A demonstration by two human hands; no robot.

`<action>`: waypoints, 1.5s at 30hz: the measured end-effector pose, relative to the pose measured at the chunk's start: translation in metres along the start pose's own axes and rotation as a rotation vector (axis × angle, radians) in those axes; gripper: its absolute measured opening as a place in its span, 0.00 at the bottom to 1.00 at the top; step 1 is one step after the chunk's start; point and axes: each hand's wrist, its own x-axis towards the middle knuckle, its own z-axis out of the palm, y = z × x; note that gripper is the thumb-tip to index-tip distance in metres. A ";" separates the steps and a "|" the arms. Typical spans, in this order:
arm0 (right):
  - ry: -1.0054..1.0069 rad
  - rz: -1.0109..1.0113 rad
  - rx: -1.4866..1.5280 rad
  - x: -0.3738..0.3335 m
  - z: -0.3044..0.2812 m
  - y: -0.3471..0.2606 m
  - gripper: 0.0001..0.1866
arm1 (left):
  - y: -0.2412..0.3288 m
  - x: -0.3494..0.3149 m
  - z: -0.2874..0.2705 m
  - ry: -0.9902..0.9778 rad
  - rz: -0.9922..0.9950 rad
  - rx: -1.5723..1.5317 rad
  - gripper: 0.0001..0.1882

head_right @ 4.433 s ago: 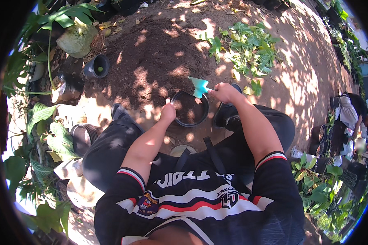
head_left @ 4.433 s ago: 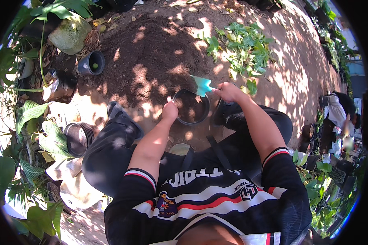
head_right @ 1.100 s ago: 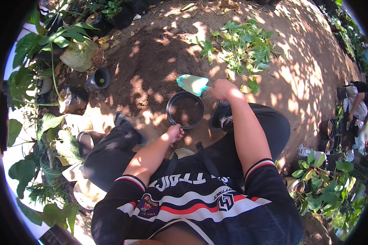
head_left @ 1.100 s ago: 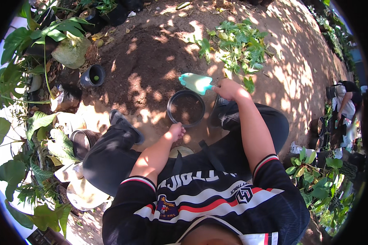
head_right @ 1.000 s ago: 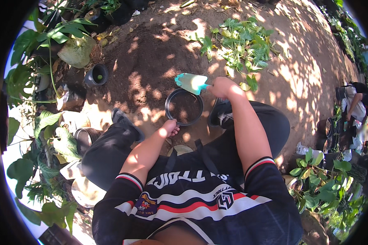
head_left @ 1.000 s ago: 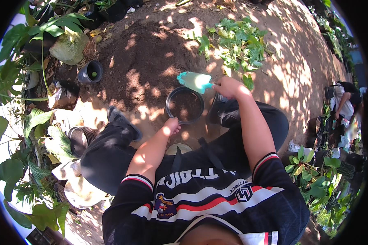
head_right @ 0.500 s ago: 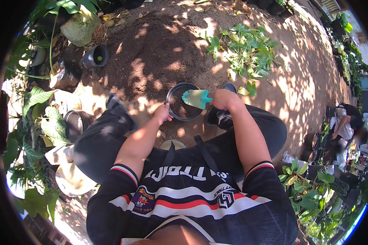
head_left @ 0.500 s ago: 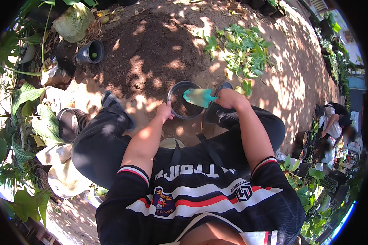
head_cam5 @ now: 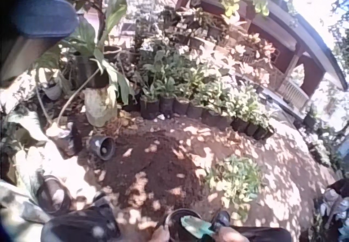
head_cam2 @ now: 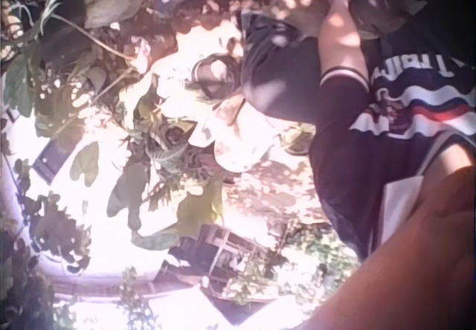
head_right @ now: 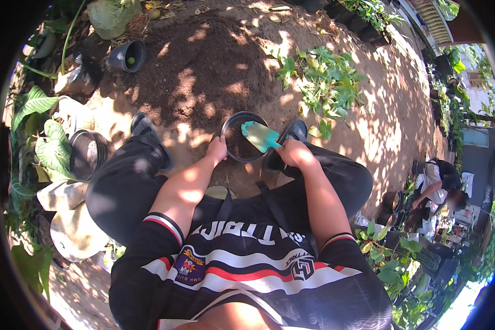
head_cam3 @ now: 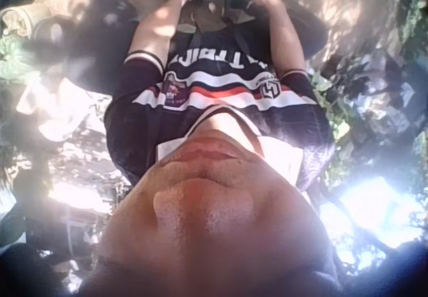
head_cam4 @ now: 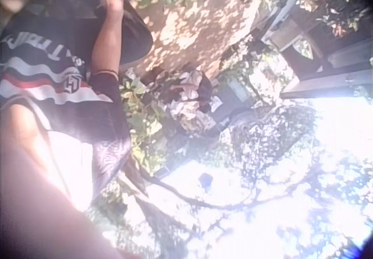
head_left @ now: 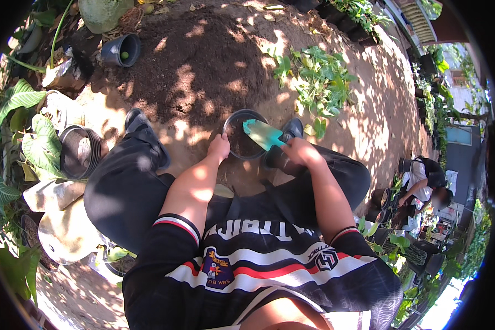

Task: The person uses a trowel to fill a black pot with soil, places a small plant into the pot, adds more soil around the plant, and then carries the finished pot to another area.

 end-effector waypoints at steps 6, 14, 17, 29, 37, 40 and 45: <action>-0.163 0.161 0.291 0.006 0.013 -0.003 0.20 | -0.006 0.007 0.003 -0.036 0.004 -0.103 0.24; -0.164 0.109 0.459 0.024 0.042 0.006 0.21 | -0.008 0.011 0.003 -0.033 0.008 -0.003 0.23; -0.145 0.109 0.427 0.022 0.037 0.005 0.21 | -0.019 0.020 0.010 -0.001 0.022 -0.022 0.23; -0.131 0.037 0.516 0.032 0.057 0.027 0.22 | 0.000 0.000 0.006 0.160 0.115 0.133 0.17; -0.087 -0.008 0.295 0.018 0.028 0.017 0.22 | 0.005 -0.003 0.015 0.504 0.340 0.092 0.12; -0.063 0.022 0.271 0.016 0.014 0.016 0.22 | 0.002 0.008 0.015 0.538 0.430 0.196 0.14; 0.016 0.005 0.471 0.027 0.014 -0.020 0.19 | 0.006 0.011 0.019 0.552 0.416 0.193 0.15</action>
